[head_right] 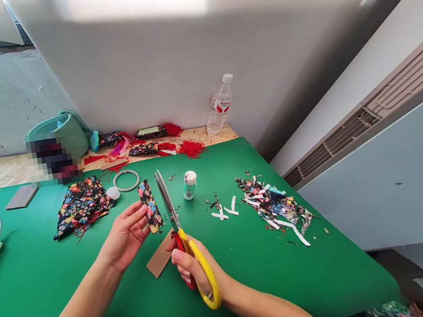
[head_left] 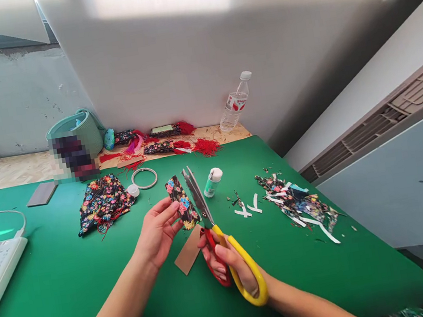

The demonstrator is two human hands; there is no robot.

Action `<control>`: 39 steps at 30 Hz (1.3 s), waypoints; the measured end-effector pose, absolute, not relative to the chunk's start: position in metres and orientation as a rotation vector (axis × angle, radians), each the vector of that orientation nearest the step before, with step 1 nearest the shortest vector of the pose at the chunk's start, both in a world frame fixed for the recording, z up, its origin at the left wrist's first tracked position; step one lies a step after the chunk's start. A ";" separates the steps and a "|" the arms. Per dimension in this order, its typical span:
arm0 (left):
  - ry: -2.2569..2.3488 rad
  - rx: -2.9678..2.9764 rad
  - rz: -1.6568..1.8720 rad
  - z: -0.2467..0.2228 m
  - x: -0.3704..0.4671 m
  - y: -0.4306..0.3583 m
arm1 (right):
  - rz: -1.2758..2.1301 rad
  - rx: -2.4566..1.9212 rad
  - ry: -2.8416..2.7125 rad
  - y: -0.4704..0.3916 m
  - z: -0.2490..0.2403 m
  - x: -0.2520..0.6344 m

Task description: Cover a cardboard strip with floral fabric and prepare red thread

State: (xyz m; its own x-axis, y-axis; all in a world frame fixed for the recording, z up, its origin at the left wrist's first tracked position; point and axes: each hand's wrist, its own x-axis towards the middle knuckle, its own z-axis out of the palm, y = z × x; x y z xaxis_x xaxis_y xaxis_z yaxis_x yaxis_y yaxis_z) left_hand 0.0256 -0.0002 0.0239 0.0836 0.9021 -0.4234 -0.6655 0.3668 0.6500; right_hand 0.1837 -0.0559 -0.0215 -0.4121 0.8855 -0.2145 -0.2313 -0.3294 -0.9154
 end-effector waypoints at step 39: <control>1.204 0.552 1.370 0.023 0.030 -0.002 | 1.944 -1.284 -1.207 -0.073 -0.005 0.186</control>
State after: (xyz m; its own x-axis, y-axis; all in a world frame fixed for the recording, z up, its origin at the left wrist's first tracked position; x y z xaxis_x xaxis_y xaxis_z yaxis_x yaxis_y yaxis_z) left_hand 0.0296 -0.0016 0.0228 -0.2170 0.9221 -0.3203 -0.4359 0.2020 0.8770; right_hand 0.1857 -0.0734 -0.0052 -0.4212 0.7877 -0.4496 0.0534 -0.4733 -0.8793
